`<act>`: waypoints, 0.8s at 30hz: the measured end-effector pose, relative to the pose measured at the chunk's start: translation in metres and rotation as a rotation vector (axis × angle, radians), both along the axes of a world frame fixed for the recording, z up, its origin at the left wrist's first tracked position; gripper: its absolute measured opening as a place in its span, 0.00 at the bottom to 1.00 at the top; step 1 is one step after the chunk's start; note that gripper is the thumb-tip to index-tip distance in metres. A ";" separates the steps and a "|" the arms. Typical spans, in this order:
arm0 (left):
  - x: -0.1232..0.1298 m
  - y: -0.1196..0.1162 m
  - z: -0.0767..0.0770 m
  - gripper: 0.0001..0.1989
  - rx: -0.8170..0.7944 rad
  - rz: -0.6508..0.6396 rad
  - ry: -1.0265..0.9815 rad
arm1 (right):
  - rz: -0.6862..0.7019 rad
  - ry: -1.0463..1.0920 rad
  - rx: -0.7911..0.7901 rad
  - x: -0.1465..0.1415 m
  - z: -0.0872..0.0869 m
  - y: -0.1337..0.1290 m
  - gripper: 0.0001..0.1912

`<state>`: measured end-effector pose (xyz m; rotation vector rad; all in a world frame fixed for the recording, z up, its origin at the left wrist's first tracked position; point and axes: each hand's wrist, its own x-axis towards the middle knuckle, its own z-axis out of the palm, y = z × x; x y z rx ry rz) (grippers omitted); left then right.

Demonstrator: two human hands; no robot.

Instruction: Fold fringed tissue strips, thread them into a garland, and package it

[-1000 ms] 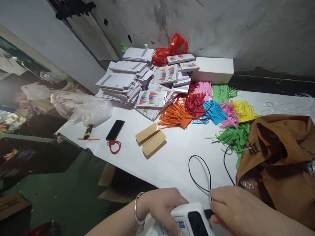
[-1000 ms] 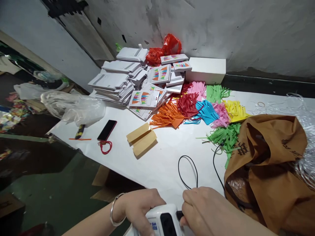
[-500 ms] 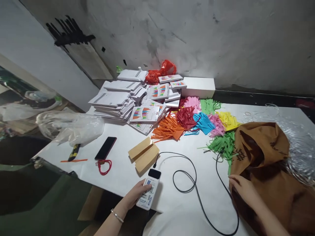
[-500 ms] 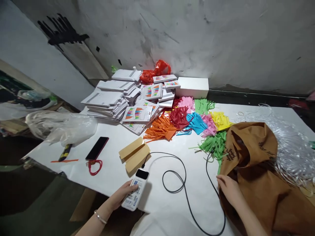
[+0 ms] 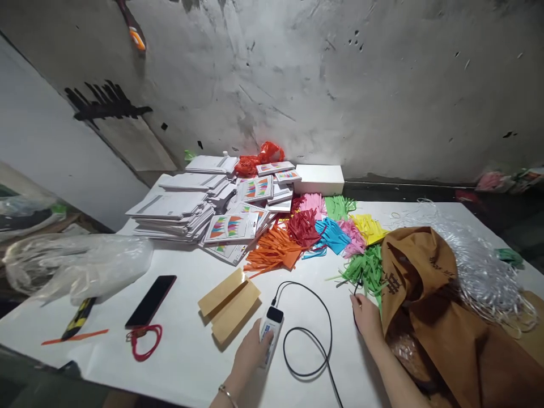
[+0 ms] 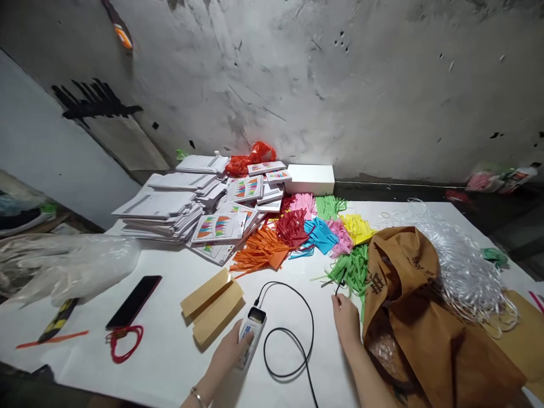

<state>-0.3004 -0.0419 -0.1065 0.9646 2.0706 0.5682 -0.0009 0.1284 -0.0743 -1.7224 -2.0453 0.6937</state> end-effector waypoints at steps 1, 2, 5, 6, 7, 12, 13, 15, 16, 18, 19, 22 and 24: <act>0.002 0.000 0.001 0.24 -0.019 -0.027 0.094 | 0.054 0.048 0.049 0.000 0.007 -0.014 0.22; 0.005 0.001 0.001 0.25 -0.046 -0.049 0.185 | 0.107 0.092 0.092 -0.001 0.015 -0.029 0.23; 0.009 0.002 -0.003 0.29 -0.115 -0.063 0.338 | 0.213 0.184 0.186 -0.005 0.034 -0.065 0.22; 0.009 0.002 -0.004 0.30 -0.122 -0.067 0.367 | 0.239 0.215 0.223 -0.007 0.039 -0.074 0.21; 0.010 0.002 -0.004 0.30 -0.119 -0.070 0.392 | 0.266 0.246 0.262 -0.009 0.043 -0.081 0.19; 0.022 0.006 0.040 0.24 0.175 -0.004 0.360 | 0.395 0.279 0.419 -0.017 0.056 -0.098 0.13; 0.029 0.008 0.058 0.24 0.290 0.004 0.255 | 0.416 0.256 0.446 -0.020 0.058 -0.101 0.14; 0.049 0.013 0.098 0.23 0.429 0.021 -0.067 | 0.485 0.203 0.485 -0.029 0.061 -0.107 0.14; 0.061 0.015 0.118 0.24 0.467 0.041 -0.239 | 0.533 0.178 0.495 -0.034 0.063 -0.111 0.15; 0.083 0.021 0.150 0.23 0.539 0.099 -0.542 | 0.622 0.151 0.520 -0.047 0.066 -0.119 0.15; 0.092 0.023 0.163 0.21 0.556 0.133 -0.643 | 0.652 0.156 0.535 -0.052 0.069 -0.122 0.15; 0.095 0.020 0.189 0.16 0.604 0.231 -0.765 | 0.706 0.224 0.502 -0.057 0.083 -0.123 0.15; 0.078 0.005 0.206 0.16 0.716 0.314 -0.685 | 0.713 0.276 0.439 -0.040 0.101 -0.111 0.14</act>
